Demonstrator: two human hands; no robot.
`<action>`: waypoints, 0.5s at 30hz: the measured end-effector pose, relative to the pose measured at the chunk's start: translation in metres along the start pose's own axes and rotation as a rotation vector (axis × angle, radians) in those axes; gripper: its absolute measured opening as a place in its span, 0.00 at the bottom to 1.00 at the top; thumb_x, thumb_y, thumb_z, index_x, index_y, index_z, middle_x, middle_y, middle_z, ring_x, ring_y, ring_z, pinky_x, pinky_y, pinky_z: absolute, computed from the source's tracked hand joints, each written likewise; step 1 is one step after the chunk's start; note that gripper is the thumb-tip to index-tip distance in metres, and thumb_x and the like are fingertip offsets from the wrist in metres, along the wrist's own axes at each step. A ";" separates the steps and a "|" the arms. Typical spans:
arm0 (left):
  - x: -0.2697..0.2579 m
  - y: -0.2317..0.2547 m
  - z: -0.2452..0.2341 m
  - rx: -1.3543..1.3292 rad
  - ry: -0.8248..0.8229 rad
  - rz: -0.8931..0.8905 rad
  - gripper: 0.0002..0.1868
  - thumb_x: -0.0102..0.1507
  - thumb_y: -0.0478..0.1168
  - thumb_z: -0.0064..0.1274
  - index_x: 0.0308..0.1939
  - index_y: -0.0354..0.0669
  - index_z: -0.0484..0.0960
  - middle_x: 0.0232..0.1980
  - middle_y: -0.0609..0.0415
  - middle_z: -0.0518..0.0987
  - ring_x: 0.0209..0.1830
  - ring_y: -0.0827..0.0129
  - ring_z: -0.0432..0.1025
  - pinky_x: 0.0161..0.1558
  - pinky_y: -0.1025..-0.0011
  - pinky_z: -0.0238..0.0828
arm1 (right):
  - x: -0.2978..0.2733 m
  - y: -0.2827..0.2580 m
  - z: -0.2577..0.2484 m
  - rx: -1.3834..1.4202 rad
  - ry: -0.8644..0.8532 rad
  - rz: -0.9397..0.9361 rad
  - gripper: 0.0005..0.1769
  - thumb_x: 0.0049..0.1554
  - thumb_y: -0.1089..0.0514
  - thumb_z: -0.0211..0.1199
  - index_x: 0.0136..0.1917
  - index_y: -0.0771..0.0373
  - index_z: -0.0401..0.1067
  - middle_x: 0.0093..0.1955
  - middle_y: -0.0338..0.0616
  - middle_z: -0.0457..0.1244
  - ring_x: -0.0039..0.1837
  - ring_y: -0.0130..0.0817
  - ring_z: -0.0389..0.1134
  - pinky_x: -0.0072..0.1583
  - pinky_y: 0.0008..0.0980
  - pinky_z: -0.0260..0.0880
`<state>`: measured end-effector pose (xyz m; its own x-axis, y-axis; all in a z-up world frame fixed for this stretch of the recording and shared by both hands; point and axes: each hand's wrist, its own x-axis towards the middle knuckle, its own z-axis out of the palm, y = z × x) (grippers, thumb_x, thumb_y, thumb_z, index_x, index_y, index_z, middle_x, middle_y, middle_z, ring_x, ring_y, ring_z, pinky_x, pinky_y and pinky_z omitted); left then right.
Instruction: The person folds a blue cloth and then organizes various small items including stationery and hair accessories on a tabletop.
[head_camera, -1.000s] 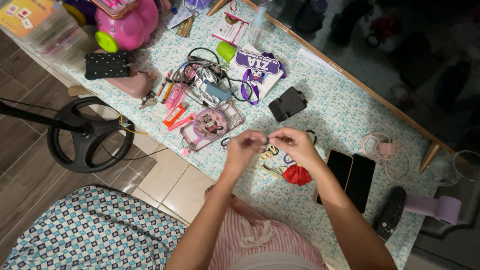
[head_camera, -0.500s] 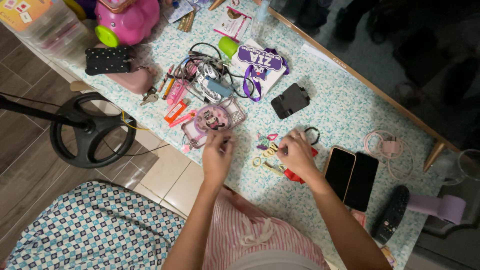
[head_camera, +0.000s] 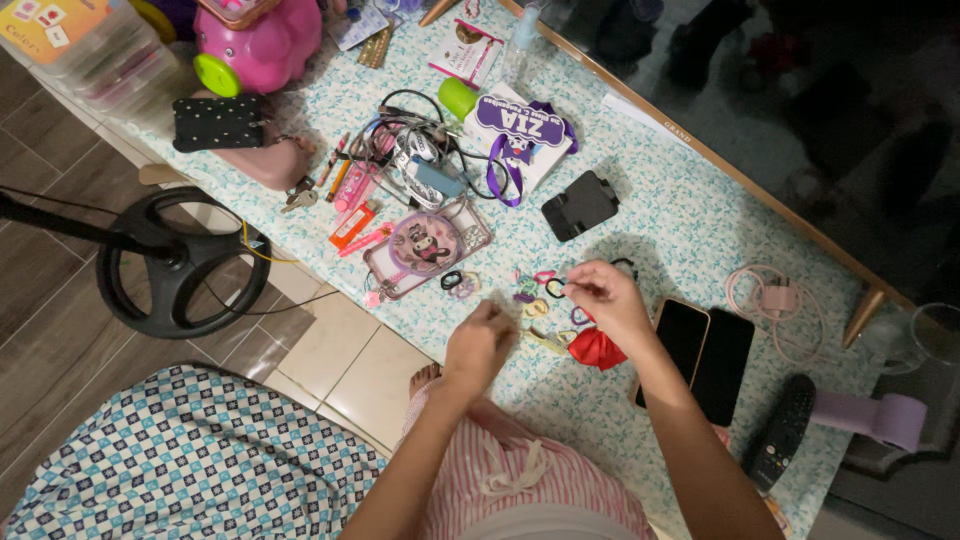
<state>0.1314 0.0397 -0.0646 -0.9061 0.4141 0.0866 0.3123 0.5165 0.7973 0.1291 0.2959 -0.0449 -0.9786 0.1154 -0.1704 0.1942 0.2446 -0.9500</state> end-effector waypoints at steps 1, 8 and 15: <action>0.001 -0.004 0.000 0.001 0.002 -0.001 0.06 0.58 0.37 0.60 0.38 0.45 0.83 0.45 0.48 0.79 0.41 0.50 0.77 0.42 0.56 0.75 | 0.001 -0.001 0.001 0.000 -0.016 0.014 0.11 0.56 0.67 0.68 0.53 0.66 0.74 0.47 0.39 0.71 0.48 0.23 0.69 0.50 0.23 0.66; 0.005 0.001 -0.023 -0.017 0.004 0.032 0.09 0.59 0.39 0.61 0.42 0.43 0.82 0.47 0.46 0.79 0.41 0.47 0.76 0.42 0.55 0.75 | 0.010 -0.020 0.010 -0.045 -0.131 0.006 0.11 0.57 0.67 0.66 0.54 0.66 0.76 0.49 0.39 0.72 0.51 0.22 0.71 0.52 0.22 0.68; -0.023 0.015 -0.052 -0.268 -0.251 0.189 0.21 0.47 0.41 0.70 0.42 0.42 0.83 0.49 0.44 0.78 0.50 0.46 0.73 0.53 0.57 0.70 | 0.021 -0.036 0.036 -0.210 -0.139 -0.022 0.11 0.56 0.63 0.69 0.53 0.64 0.77 0.48 0.39 0.73 0.49 0.24 0.71 0.51 0.25 0.70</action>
<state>0.1424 -0.0010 -0.0232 -0.7320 0.6699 0.1245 0.3513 0.2145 0.9114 0.0989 0.2552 -0.0232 -0.9798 -0.0222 -0.1985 0.1685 0.4416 -0.8813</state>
